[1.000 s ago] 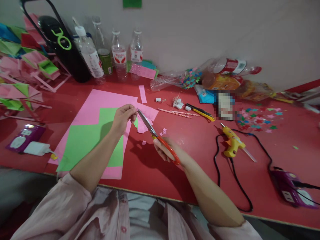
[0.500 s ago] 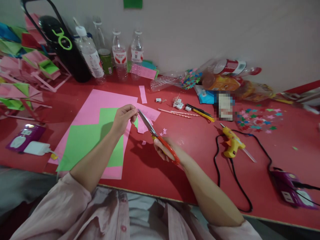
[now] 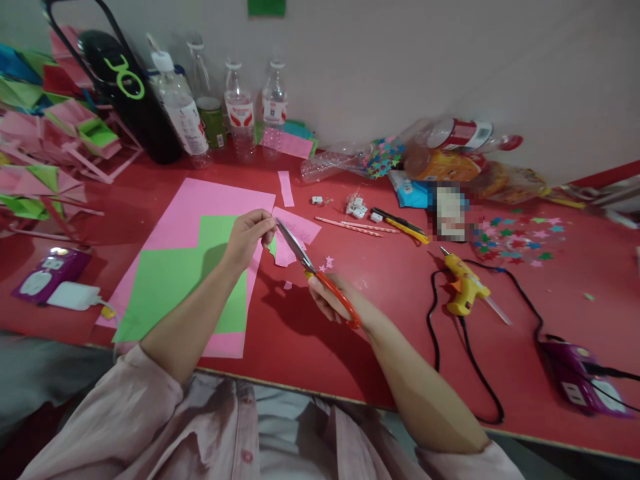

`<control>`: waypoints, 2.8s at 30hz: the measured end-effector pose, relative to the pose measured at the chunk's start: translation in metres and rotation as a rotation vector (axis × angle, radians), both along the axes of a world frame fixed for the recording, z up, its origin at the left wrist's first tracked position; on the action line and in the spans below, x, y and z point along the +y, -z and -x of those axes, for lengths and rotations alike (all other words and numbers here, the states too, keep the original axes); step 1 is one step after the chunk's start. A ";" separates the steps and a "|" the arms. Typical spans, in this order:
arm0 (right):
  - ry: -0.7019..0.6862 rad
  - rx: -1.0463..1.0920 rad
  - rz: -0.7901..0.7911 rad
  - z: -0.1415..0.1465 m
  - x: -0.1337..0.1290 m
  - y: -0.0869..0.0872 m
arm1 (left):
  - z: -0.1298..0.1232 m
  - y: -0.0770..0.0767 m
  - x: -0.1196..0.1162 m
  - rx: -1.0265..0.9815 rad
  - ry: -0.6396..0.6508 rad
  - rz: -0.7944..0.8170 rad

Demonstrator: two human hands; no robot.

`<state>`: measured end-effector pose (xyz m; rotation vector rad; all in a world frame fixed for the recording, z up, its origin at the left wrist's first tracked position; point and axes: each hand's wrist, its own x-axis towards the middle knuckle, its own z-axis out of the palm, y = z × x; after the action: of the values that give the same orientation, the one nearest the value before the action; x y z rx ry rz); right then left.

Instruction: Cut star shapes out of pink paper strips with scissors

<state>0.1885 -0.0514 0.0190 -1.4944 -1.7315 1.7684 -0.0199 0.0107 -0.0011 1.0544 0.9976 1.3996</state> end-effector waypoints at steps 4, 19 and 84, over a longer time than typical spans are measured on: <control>-0.002 -0.006 0.005 0.000 0.000 0.001 | 0.000 0.000 0.000 -0.014 -0.004 0.001; -0.010 0.073 0.056 0.001 0.007 0.014 | -0.006 -0.001 -0.003 -0.002 0.016 -0.025; 0.035 0.056 0.051 0.010 0.003 0.018 | -0.006 -0.005 -0.001 -0.064 -0.037 -0.024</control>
<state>0.1787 -0.0487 0.0012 -1.4712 -1.6349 1.8322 -0.0136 0.0094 0.0036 1.0077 0.9602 1.4696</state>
